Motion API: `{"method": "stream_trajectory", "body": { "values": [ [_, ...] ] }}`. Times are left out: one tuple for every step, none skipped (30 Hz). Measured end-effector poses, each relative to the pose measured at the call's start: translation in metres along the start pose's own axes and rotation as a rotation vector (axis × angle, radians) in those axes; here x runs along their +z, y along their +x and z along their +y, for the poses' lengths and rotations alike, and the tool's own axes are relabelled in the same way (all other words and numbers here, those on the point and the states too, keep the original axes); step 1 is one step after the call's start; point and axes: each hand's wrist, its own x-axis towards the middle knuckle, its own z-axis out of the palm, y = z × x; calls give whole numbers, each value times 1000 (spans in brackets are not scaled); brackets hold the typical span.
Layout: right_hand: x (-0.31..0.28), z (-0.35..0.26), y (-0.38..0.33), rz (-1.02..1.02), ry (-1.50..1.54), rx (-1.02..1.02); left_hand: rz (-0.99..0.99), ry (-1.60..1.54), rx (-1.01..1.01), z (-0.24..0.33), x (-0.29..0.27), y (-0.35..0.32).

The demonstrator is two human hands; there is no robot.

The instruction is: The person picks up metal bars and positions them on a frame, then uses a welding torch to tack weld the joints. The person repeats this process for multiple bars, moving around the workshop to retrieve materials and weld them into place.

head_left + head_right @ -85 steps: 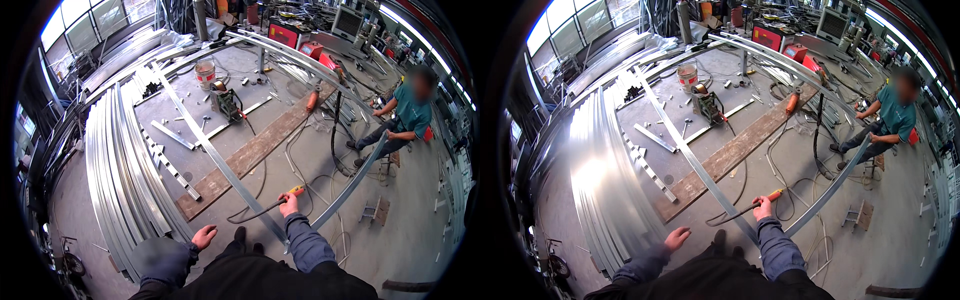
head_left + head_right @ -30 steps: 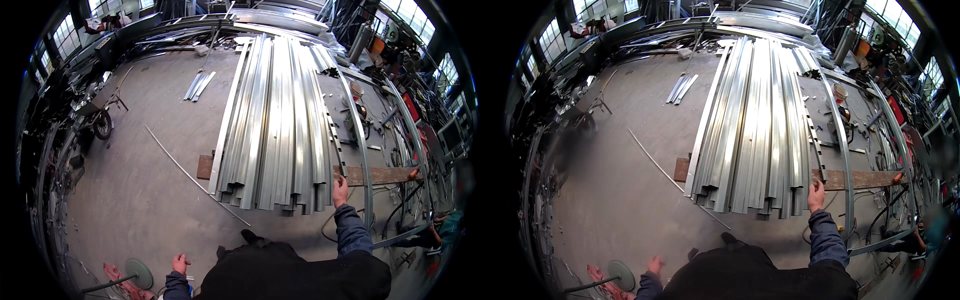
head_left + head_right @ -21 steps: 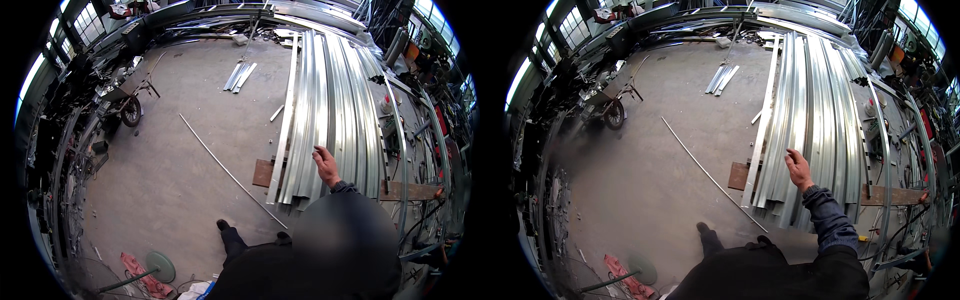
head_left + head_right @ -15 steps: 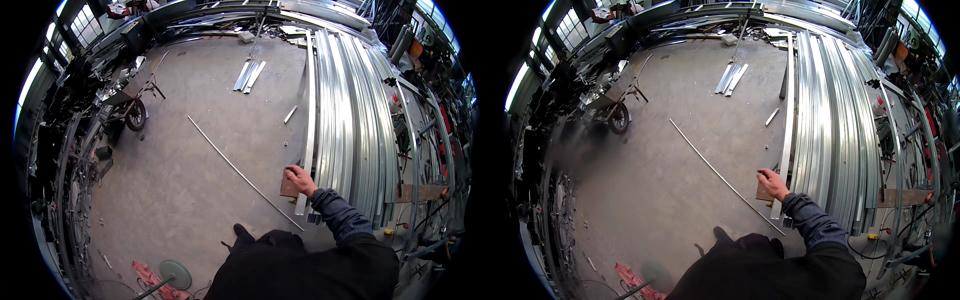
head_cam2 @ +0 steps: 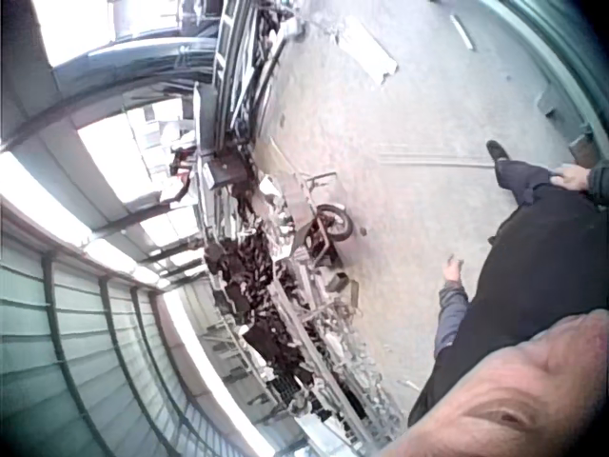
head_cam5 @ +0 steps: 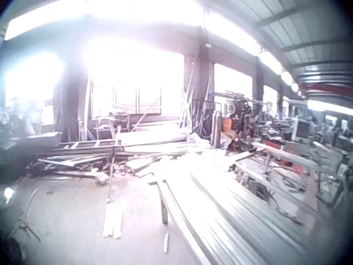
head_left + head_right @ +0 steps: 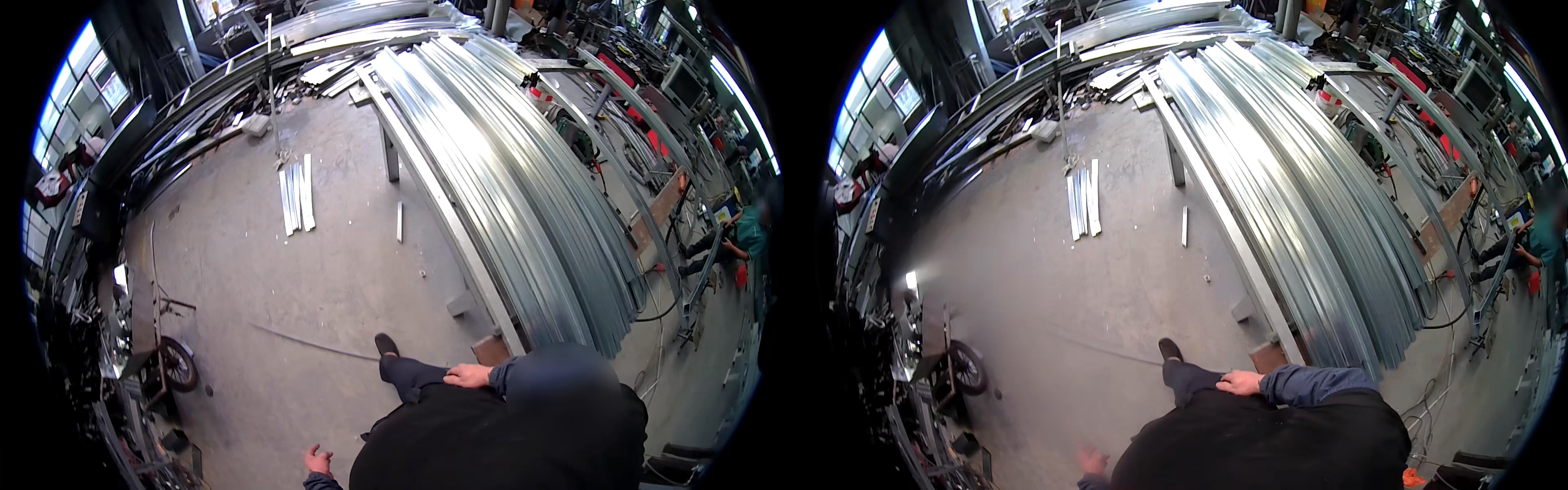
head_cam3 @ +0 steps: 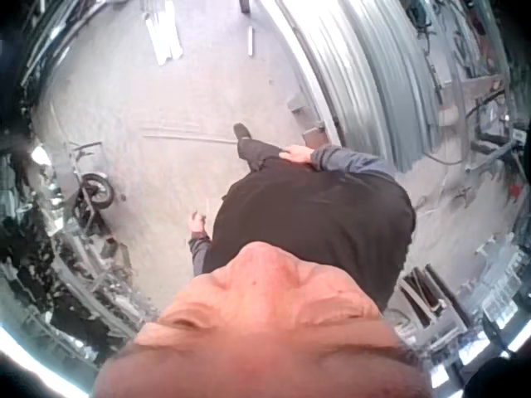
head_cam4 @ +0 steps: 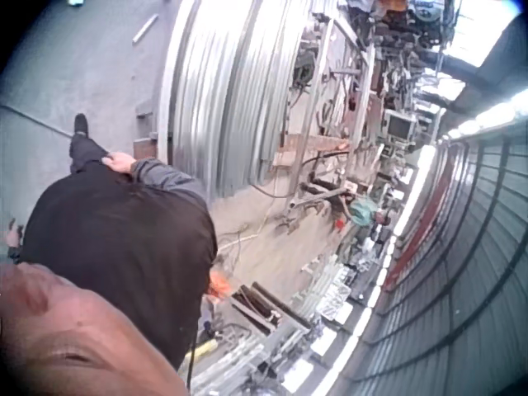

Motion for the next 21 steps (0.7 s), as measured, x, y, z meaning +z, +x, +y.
{"method": "stream_trajectory", "body": {
  "values": [
    [-25,-18,42,9,-29,-15,-5,-20,12,38,9,14],
    [-44,-40,75,8,-43,-17,-124,110,-6,52,9,54],
    [-79,-76,105,-29,-39,-54,-162,9,-48,61,11,80],
    [-126,-116,133,-58,-34,-73,-212,124,-52,82,23,95],
    [-163,-145,164,49,-6,-128,-266,293,-31,107,40,114],
    [-200,-176,199,157,16,-187,-308,407,-6,134,59,131],
    [-240,-212,237,214,3,-201,-336,460,17,162,71,150],
    [-282,-255,272,217,25,-219,-352,491,32,190,83,168],
    [-320,-296,302,276,87,-293,-374,507,38,218,95,189],
    [-356,-335,330,335,147,-364,-391,521,42,246,108,211],
    [-394,-392,347,378,170,-479,-363,511,80,279,114,233],
    [-428,-421,370,410,209,-538,-377,528,83,308,127,258],
    [-458,-440,393,418,220,-563,-387,549,79,336,140,285],
    [-488,-457,417,427,233,-588,-395,574,74,365,152,312],
    [-517,-469,445,444,247,-611,-409,605,72,394,163,341],
    [-539,-469,474,438,199,-551,-425,640,67,422,169,370],
    [-559,-452,503,432,154,-489,-441,669,66,452,182,403],
    [-585,-435,533,434,95,-438,-447,688,70,485,191,437],
    [-597,-398,560,482,9,-298,-465,713,73,522,201,473],
    [-610,-374,574,480,-46,-122,-453,709,66,561,209,510],
    [-615,-325,586,494,-142,42,-449,698,60,606,221,554]
  ]
}}
